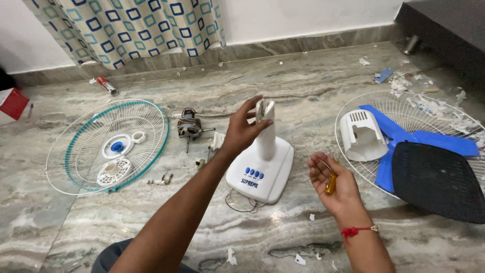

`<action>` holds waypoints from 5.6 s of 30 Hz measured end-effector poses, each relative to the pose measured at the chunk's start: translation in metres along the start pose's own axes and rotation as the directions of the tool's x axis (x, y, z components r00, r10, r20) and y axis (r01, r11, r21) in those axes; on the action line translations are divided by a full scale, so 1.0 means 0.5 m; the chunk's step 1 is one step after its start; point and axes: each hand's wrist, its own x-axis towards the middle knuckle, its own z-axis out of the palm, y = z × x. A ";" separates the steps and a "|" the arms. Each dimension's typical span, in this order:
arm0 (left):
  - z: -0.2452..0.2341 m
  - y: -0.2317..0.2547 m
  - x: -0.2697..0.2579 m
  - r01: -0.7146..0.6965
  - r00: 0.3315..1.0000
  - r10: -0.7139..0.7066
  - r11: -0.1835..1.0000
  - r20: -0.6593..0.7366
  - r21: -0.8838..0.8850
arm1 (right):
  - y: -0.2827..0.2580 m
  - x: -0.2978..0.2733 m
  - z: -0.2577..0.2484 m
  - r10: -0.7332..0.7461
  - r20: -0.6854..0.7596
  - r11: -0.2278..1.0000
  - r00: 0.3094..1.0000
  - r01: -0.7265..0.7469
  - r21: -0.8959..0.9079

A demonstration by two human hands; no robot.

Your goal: The person assembles the base of a table fan by attaching a black plastic cover to the white base housing. They use a screwdriver to secure the cover with screws, handling the internal wiring and components during the process.

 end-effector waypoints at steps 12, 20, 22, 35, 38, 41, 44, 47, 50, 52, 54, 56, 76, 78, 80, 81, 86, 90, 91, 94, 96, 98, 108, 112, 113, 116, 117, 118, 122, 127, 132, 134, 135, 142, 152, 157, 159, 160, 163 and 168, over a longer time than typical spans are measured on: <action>-0.024 -0.034 0.016 0.207 0.974 -0.182 0.957 0.136 -0.201 | -0.057 0.009 -0.035 0.056 0.025 0.970 0.998 -0.060 0.236; 0.039 -0.019 -0.005 0.107 0.994 -0.107 0.987 0.005 -0.122 | -0.046 0.013 -0.043 0.057 -0.050 0.964 0.997 -0.042 0.261; 0.055 -0.008 -0.014 0.107 0.993 -0.111 0.988 -0.031 -0.111 | -0.037 0.007 -0.038 0.058 -0.066 0.971 0.996 -0.041 0.234; -0.045 0.035 -0.189 0.211 0.976 -0.216 0.901 -0.029 0.379 | -0.109 -0.005 -0.088 -0.596 0.036 0.227 0.802 0.212 -0.951; -0.109 0.023 -0.249 0.139 0.990 -0.138 0.895 -0.034 0.424 | -0.132 -0.009 -0.112 -0.682 0.312 -0.340 0.662 0.092 -0.936; -0.164 -0.002 -0.295 0.178 0.984 -0.152 0.902 -0.097 0.393 | -0.116 0.007 -0.159 -0.626 0.273 -0.506 0.731 -0.114 -0.855; -0.218 -0.022 -0.352 0.133 0.985 -0.066 0.875 -0.158 0.465 | -0.072 0.034 -0.218 -0.624 0.220 -0.615 0.750 -0.297 -0.731; -0.250 -0.038 -0.395 0.180 0.971 -0.069 0.840 -0.228 0.512 | -0.040 0.058 -0.271 -0.620 0.205 -0.650 0.757 -0.350 -0.675; -0.254 -0.054 -0.401 0.224 0.943 -0.063 0.847 -0.327 0.482 | -0.034 0.071 -0.307 -0.609 0.205 -0.632 0.766 -0.312 -0.710; -0.251 -0.056 -0.398 0.205 0.935 -0.028 0.857 -0.354 0.473 | -0.037 0.079 -0.317 -0.601 0.254 -0.615 0.758 -0.236 -0.752; -0.243 -0.055 -0.400 0.167 0.942 0.004 0.862 -0.337 0.479 | -0.034 0.078 -0.324 -0.593 0.338 -0.602 0.731 -0.124 -0.788; -0.238 -0.056 -0.395 0.174 0.945 -0.011 0.862 -0.326 0.475 | -0.031 0.083 -0.321 -0.549 0.349 -0.623 0.760 -0.094 -0.776; -0.223 -0.064 -0.387 0.269 0.914 -0.103 0.878 -0.392 0.396 | -0.167 0.090 -0.243 -0.491 0.490 -0.495 0.720 0.232 -0.837; -0.219 -0.069 -0.387 0.294 0.913 -0.135 0.872 -0.385 0.392 | -0.183 0.095 -0.270 -0.398 0.416 -0.477 0.818 0.202 -0.855; -0.215 -0.077 -0.387 0.263 0.920 -0.106 0.881 -0.379 0.394 | -0.178 0.103 -0.292 -0.389 0.340 -0.439 0.856 0.152 -0.886; -0.212 -0.083 -0.386 0.249 0.922 -0.091 0.884 -0.376 0.395 | -0.175 0.105 -0.304 -0.382 0.302 -0.420 0.874 0.127 -0.899; -0.210 -0.111 -0.393 0.315 0.907 -0.149 0.860 -0.394 0.400 | -0.150 0.156 -0.295 -0.376 0.404 -0.482 0.834 0.197 -0.854; -0.211 -0.120 -0.394 0.301 0.916 -0.143 0.862 -0.374 0.407 | -0.150 0.163 -0.255 -0.403 0.452 -0.490 0.796 0.229 -0.841; -0.211 -0.121 -0.393 0.344 0.912 -0.190 0.838 -0.364 0.425 | -0.152 0.158 -0.246 -0.423 0.446 -0.508 0.789 0.202 -0.838; -0.216 -0.119 -0.392 0.413 0.898 -0.269 0.789 -0.348 0.455 | -0.160 0.143 -0.221 -0.458 0.467 -0.559 0.756 0.163 -0.813; -0.213 -0.112 -0.393 0.371 0.913 -0.234 0.817 -0.335 0.441 | -0.160 0.134 -0.215 -0.464 0.517 -0.593 0.719 0.181 -0.784; -0.208 -0.103 -0.393 0.341 0.923 -0.208 0.831 -0.322 0.440 | -0.159 0.130 -0.216 -0.465 0.542 -0.594 0.701 0.207 -0.777; -0.210 -0.079 -0.388 0.368 0.912 -0.230 0.823 -0.339 0.432 | -0.151 0.128 -0.237 -0.429 0.460 -0.508 0.778 0.214 -0.835; -0.213 -0.078 -0.391 0.359 0.914 -0.222 0.832 -0.340 0.422 | -0.155 0.117 -0.246 -0.456 0.434 -0.474 0.777 0.200 -0.857; -0.214 -0.078 -0.392 0.363 0.912 -0.226 0.831 -0.341 0.422 | -0.160 0.115 -0.248 -0.465 0.366 -0.467 0.806 0.128 -0.875; -0.212 -0.079 -0.391 0.346 0.915 -0.207 0.843 -0.345 0.412 | -0.170 0.106 -0.264 -0.449 0.097 -0.360 0.888 -0.080 -0.929; -0.212 -0.079 -0.392 0.337 0.917 -0.197 0.849 -0.347 0.407 | -0.172 0.104 -0.274 -0.426 -0.004 -0.313 0.905 -0.151 -0.938; -0.212 -0.079 -0.391 0.344 0.916 -0.206 0.844 -0.344 0.412 | -0.172 0.106 -0.285 -0.385 -0.066 -0.371 0.920 -0.220 -0.902; -0.213 -0.075 -0.390 0.393 0.903 -0.259 0.820 -0.342 0.417 | -0.159 0.130 -0.342 -0.291 -0.138 -0.560 0.947 -0.286 -0.778; -0.215 -0.069 -0.389 0.409 0.897 -0.278 0.817 -0.343 0.406 | -0.162 0.151 -0.392 -0.346 -0.081 -0.607 0.935 -0.289 -0.740; -0.212 -0.068 -0.388 0.368 0.906 -0.237 0.850 -0.350 0.376 | -0.181 0.128 -0.365 -0.567 0.130 -0.548 0.813 -0.254 -0.797; -0.212 -0.067 -0.389 0.388 0.899 -0.257 0.844 -0.355 0.370 | -0.194 0.109 -0.343 -0.614 0.213 -0.559 0.760 -0.228 -0.797; -0.212 -0.066 -0.388 0.397 0.895 -0.266 0.841 -0.358 0.367 | -0.201 0.099 -0.331 -0.636 0.253 -0.565 0.729 -0.216 -0.796; -0.209 -0.068 -0.388 0.358 0.906 -0.229 0.864 -0.356 0.354 | -0.251 0.012 -0.244 -0.813 0.169 -0.313 0.557 -0.174 -0.934; -0.212 -0.066 -0.389 0.382 0.903 -0.259 0.849 -0.344 0.364 | -0.235 0.001 -0.219 -0.767 0.329 -0.559 0.551 -0.322 -0.764; -0.213 -0.066 -0.392 0.385 0.898 -0.263 0.857 -0.353 0.341 | -0.207 0.035 -0.269 -0.701 0.366 -0.639 0.611 -0.312 -0.703; -0.214 -0.067 -0.392 0.365 0.904 -0.240 0.863 -0.353 0.348 | -0.192 0.050 -0.298 -0.667 0.238 -0.609 0.706 -0.333 -0.720; -0.214 -0.067 -0.392 0.365 0.904 -0.241 0.864 -0.353 0.347 | -0.185 0.065 -0.312 -0.652 0.270 -0.641 0.708 -0.326 -0.695; -0.214 -0.070 -0.394 0.361 0.903 -0.237 0.869 -0.358 0.338 | -0.169 0.097 -0.370 -0.592 0.266 -0.687 0.761 -0.303 -0.660; -0.216 -0.076 -0.394 0.380 0.896 -0.250 0.858 -0.366 0.345 | -0.153 0.139 -0.433 -0.546 0.189 -0.646 0.816 -0.266 -0.716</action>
